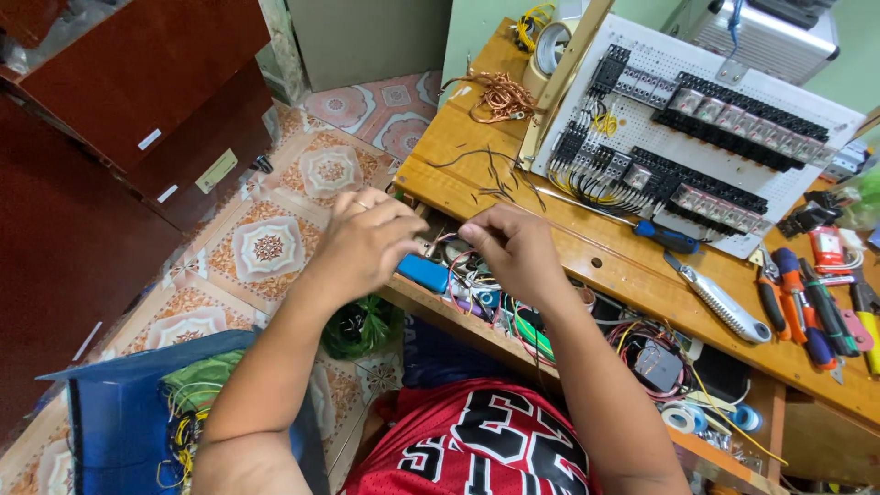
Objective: Preparing and connecting electrical wires to a control panel with relays and circuit breakers.
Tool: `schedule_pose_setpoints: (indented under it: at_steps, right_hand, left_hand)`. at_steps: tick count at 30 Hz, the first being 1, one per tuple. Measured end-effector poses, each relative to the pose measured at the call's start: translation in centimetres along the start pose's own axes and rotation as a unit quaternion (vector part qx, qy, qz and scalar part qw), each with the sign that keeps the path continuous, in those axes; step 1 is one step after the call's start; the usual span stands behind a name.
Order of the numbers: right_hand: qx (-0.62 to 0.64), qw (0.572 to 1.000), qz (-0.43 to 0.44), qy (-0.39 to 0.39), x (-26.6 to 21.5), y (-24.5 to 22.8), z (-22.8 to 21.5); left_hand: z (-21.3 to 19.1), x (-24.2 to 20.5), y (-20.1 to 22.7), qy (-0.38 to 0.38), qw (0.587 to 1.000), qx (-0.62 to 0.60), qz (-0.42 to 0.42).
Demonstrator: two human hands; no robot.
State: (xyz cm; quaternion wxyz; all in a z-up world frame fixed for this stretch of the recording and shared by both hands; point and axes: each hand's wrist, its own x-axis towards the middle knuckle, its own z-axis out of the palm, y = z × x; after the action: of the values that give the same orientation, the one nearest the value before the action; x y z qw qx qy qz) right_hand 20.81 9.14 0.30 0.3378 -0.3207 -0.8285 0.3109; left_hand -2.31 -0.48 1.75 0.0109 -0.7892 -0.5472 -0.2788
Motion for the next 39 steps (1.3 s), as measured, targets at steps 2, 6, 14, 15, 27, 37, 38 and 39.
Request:
schedule_pose_setpoints:
  at_steps: [2,6,14,15,27,37,38,39]
  right_hand:
    - [-0.022,1.0,-0.003,-0.002,0.0,-0.3,0.3]
    - [-0.102,0.995,-0.011,-0.005,-0.3,0.2,0.4]
    - [-0.096,0.994,-0.045,0.02,-0.6,-0.6,-0.6]
    - [-0.086,0.995,-0.053,0.02,-0.6,-0.4,-0.7]
    - [-0.26,0.952,-0.161,-0.009,-2.4,-2.9,-0.5]
    - [-0.189,0.967,-0.17,-0.023,-1.7,-2.3,-1.1]
    - [-0.162,0.971,-0.176,-0.016,-1.5,-2.2,-1.3]
    - [-0.133,0.975,-0.18,-0.009,-1.4,-2.2,-1.4]
  left_hand:
    - [-0.2,0.3,0.8,-0.011,0.998,-0.056,0.007]
    - [2.3,0.4,1.2,0.051,0.981,-0.186,0.008]
    - [3.3,1.1,1.1,0.109,0.918,-0.38,0.032]
    - [3.4,1.2,0.9,0.102,0.896,-0.431,0.039]
    - [7.0,-0.1,-2.0,-0.028,0.856,-0.488,-0.169]
    - [4.9,1.8,1.0,0.016,0.929,-0.365,-0.063]
    - [5.0,1.9,0.9,0.003,0.913,-0.404,-0.061]
    - [5.1,1.9,0.8,-0.011,0.895,-0.442,-0.058]
